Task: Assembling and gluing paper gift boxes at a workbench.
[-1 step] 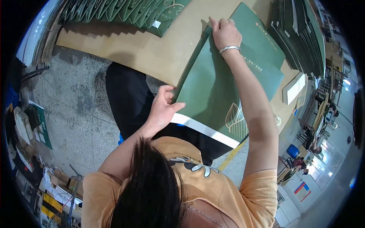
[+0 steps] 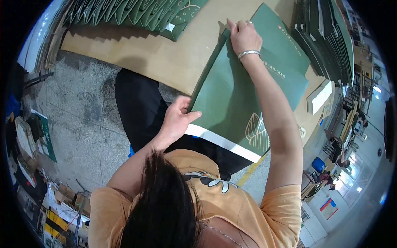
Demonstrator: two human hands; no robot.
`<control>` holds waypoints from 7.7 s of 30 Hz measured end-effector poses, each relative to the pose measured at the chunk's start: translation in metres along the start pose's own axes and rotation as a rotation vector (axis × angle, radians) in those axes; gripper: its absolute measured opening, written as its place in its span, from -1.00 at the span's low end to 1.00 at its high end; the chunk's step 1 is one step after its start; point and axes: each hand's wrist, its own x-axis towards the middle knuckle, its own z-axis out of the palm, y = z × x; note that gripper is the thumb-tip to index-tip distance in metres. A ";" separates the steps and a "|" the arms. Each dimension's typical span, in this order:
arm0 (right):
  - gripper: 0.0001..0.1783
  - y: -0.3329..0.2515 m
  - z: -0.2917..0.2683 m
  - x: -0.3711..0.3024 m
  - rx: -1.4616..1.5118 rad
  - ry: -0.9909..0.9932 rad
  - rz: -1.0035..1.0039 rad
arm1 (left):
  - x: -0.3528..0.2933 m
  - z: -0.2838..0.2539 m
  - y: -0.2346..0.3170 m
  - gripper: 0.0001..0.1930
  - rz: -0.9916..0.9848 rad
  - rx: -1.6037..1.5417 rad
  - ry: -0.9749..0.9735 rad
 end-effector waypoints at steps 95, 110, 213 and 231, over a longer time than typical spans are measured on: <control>-0.44 0.043 -0.087 -0.198 0.544 -0.398 0.872 | 0.164 0.040 0.090 -0.21 0.910 1.751 0.339; -0.18 0.073 -0.116 -0.197 0.946 -0.436 0.766 | 0.161 0.034 0.097 -0.23 0.856 1.790 0.258; -0.64 0.049 -0.059 -0.179 0.512 0.004 0.809 | 0.175 0.030 0.085 -0.17 0.917 1.697 0.436; -0.41 0.060 -0.091 -0.174 0.583 -0.385 0.781 | 0.173 0.033 0.092 -0.20 0.944 1.721 0.428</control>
